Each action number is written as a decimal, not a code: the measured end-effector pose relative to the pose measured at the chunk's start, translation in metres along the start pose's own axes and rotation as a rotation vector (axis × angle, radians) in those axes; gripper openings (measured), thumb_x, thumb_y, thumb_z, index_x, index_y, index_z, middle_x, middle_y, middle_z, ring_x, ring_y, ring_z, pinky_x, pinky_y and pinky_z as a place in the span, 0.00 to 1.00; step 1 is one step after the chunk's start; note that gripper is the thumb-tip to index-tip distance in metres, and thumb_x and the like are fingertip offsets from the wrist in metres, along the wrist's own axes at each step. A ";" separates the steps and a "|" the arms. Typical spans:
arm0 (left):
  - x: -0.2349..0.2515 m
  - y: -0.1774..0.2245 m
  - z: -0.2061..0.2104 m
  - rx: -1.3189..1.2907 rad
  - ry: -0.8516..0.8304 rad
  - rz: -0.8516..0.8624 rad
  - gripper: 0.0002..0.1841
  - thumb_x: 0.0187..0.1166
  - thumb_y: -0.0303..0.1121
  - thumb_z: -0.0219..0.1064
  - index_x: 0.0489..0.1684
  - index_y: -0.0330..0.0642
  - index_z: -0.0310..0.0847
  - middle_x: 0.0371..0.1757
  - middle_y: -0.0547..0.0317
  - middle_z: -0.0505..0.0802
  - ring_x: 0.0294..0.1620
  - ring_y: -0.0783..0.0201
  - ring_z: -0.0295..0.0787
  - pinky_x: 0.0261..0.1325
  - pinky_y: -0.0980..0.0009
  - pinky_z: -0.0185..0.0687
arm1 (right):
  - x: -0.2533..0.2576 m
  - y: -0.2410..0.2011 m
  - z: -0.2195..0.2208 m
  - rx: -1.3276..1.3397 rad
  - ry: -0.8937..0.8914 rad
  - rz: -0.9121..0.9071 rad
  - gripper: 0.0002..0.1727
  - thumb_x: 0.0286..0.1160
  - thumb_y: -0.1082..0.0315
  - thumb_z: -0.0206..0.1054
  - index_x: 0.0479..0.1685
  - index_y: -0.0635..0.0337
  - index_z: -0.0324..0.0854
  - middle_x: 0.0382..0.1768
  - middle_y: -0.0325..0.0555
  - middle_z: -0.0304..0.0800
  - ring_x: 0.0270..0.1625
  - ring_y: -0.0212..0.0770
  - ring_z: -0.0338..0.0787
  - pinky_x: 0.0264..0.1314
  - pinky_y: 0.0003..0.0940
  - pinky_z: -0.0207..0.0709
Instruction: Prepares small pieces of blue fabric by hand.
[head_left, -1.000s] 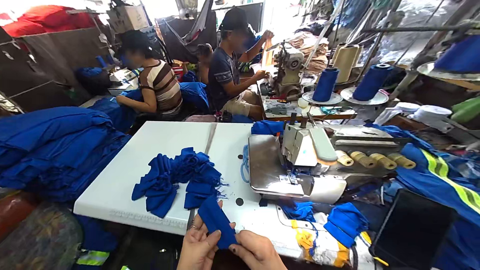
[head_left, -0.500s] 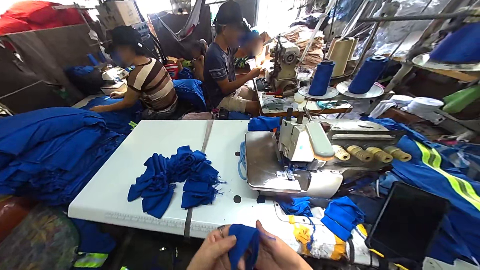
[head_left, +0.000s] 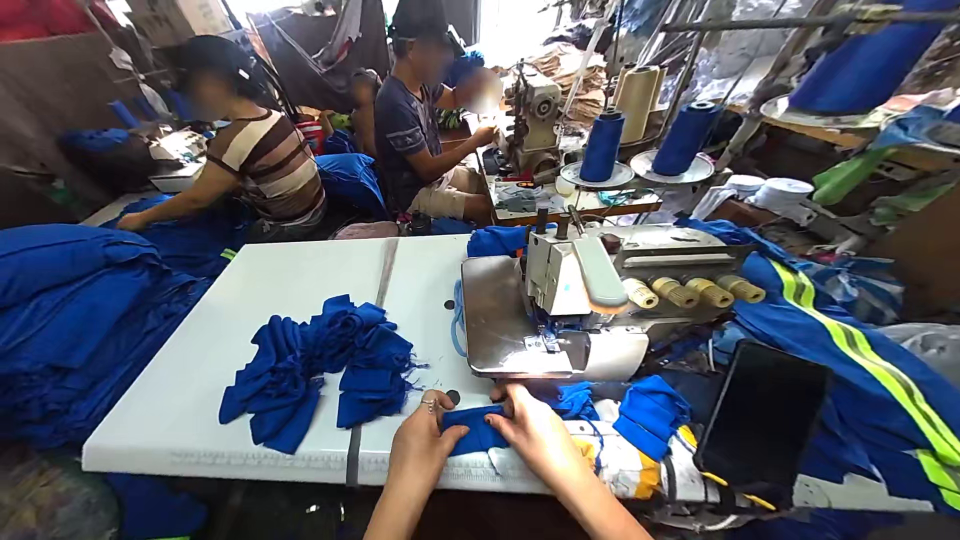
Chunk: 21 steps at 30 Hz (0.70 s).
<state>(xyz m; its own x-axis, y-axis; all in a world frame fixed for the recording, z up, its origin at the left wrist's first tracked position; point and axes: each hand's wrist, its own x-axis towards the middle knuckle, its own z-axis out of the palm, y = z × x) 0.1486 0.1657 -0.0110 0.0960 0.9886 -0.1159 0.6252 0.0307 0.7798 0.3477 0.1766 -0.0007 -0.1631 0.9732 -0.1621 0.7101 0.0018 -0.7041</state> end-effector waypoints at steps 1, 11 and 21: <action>-0.002 -0.001 0.000 0.022 0.008 0.035 0.25 0.72 0.38 0.77 0.66 0.38 0.81 0.38 0.52 0.92 0.35 0.55 0.89 0.46 0.53 0.86 | -0.001 -0.005 0.003 -0.082 0.009 0.007 0.23 0.80 0.58 0.68 0.69 0.60 0.79 0.42 0.55 0.92 0.46 0.57 0.93 0.54 0.57 0.83; -0.004 -0.047 -0.095 0.405 0.407 0.348 0.12 0.64 0.23 0.78 0.46 0.41 0.95 0.52 0.44 0.93 0.55 0.39 0.89 0.57 0.38 0.82 | -0.002 0.003 0.011 -0.131 0.115 -0.115 0.23 0.79 0.61 0.69 0.69 0.64 0.81 0.54 0.62 0.89 0.52 0.60 0.91 0.56 0.57 0.84; 0.032 0.004 -0.143 -0.154 0.499 0.196 0.07 0.77 0.25 0.70 0.49 0.36 0.88 0.44 0.56 0.94 0.44 0.67 0.92 0.52 0.66 0.89 | -0.026 -0.004 -0.011 -0.102 0.571 -0.414 0.09 0.76 0.67 0.67 0.48 0.53 0.91 0.42 0.46 0.92 0.37 0.43 0.94 0.33 0.42 0.88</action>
<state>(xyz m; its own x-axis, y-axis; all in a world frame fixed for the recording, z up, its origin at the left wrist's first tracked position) 0.0429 0.2187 0.0763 -0.2029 0.9267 0.3163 0.5090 -0.1762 0.8426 0.3567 0.1535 0.0136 -0.0685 0.8564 0.5118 0.7327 0.3913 -0.5568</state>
